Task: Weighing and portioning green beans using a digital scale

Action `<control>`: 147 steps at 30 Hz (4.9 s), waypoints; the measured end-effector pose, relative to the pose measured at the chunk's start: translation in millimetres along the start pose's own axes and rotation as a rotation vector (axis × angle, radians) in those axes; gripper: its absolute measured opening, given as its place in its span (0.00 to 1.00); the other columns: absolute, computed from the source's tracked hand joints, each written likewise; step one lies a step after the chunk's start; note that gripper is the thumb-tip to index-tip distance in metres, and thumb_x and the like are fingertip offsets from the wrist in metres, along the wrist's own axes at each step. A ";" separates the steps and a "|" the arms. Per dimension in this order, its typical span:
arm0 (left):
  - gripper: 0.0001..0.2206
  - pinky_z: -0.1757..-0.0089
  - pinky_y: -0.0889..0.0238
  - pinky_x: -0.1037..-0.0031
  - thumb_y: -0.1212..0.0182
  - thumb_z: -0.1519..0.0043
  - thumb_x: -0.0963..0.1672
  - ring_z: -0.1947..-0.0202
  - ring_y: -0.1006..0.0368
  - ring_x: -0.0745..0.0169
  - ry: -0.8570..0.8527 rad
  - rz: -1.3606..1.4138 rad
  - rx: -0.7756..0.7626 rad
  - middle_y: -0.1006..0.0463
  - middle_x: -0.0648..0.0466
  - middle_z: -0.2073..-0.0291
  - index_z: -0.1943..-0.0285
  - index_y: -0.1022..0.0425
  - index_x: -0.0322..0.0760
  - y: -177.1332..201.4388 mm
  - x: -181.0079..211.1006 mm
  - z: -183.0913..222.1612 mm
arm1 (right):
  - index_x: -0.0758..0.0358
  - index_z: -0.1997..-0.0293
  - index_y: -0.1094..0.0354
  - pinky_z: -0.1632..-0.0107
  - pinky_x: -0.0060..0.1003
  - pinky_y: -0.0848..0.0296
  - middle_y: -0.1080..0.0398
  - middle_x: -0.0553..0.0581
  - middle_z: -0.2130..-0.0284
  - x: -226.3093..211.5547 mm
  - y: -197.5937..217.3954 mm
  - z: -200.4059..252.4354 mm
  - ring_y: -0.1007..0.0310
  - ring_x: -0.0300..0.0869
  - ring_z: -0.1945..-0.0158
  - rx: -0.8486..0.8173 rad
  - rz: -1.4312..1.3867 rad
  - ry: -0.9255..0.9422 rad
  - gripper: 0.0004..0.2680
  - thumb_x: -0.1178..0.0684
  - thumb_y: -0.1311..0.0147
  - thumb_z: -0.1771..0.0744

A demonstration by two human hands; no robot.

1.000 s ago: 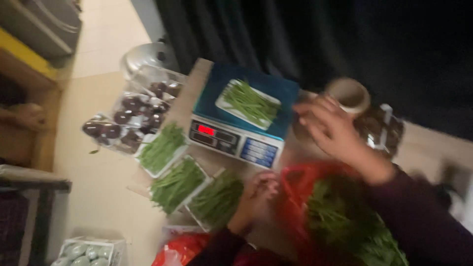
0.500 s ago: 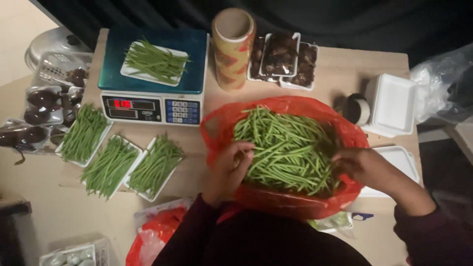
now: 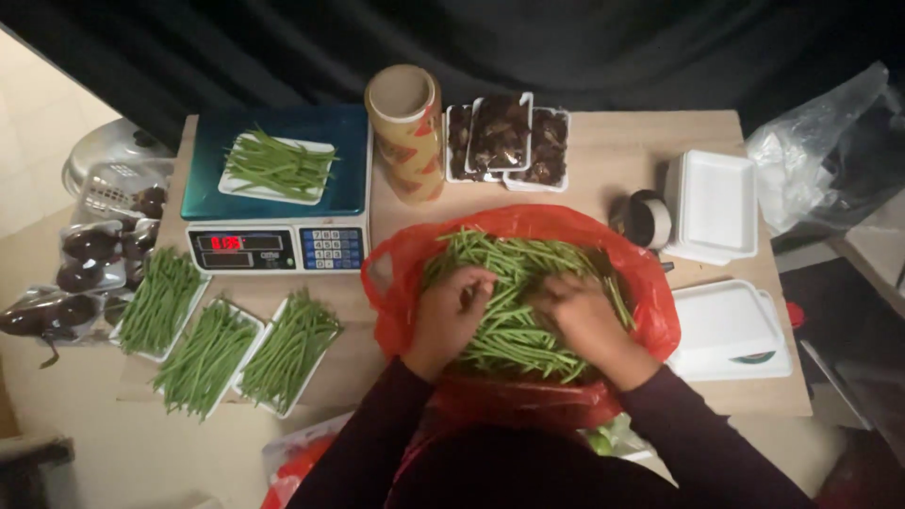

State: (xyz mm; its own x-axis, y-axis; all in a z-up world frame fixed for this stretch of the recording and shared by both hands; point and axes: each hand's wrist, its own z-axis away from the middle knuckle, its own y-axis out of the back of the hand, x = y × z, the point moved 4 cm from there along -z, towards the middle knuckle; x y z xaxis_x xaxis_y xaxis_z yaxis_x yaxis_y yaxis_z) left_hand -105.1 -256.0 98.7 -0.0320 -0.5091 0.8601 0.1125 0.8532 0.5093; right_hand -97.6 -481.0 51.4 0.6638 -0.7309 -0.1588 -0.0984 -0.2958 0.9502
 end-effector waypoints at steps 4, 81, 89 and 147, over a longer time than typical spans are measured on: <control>0.13 0.55 0.26 0.58 0.41 0.34 0.49 0.57 0.19 0.44 0.104 0.270 0.078 0.16 0.41 0.62 0.47 0.19 0.41 -5.5 -34.2 -4.0 | 0.41 0.66 0.24 0.54 0.42 0.31 0.29 0.44 0.61 21.6 28.3 2.6 0.30 0.47 0.52 0.150 -0.075 -0.021 0.03 0.45 0.42 0.37; 0.17 0.71 0.39 0.75 0.50 0.31 0.47 0.61 0.26 0.51 0.705 1.106 -0.312 0.24 0.41 0.45 0.34 0.32 0.40 -29.8 -54.1 14.4 | 0.57 0.68 0.27 0.57 0.52 0.32 0.30 0.61 0.69 -56.8 82.9 -24.3 0.31 0.60 0.62 0.490 -0.053 -0.075 0.05 0.52 0.42 0.33; 0.15 0.60 0.27 0.62 0.51 0.28 0.53 0.63 0.27 0.54 0.781 1.105 -0.429 0.29 0.54 0.51 0.38 0.34 0.47 -52.7 -57.3 25.7 | 0.49 0.51 0.22 0.54 0.49 0.31 0.22 0.49 0.53 -96.3 63.3 -15.4 0.26 0.53 0.53 0.464 -0.293 -0.034 0.12 0.46 0.57 0.29; 0.10 0.79 0.43 0.82 0.48 0.27 0.48 0.82 0.38 0.70 0.547 1.041 -0.216 0.36 0.57 0.74 0.55 0.35 0.37 -21.5 7.3 -0.3 | 0.49 0.55 0.21 0.52 0.57 0.21 0.20 0.59 0.65 41.7 93.4 13.1 0.19 0.59 0.58 -0.301 -0.010 -0.784 0.11 0.42 0.43 0.36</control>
State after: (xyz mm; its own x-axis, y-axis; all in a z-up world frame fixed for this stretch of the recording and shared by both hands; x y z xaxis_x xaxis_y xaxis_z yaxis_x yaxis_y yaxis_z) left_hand -107.4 -278.1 93.9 0.5943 0.3899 0.7034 -0.0002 0.8747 -0.4847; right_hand -88.8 -547.2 130.0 -0.0549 -0.9778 -0.2022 0.1809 -0.2089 0.9611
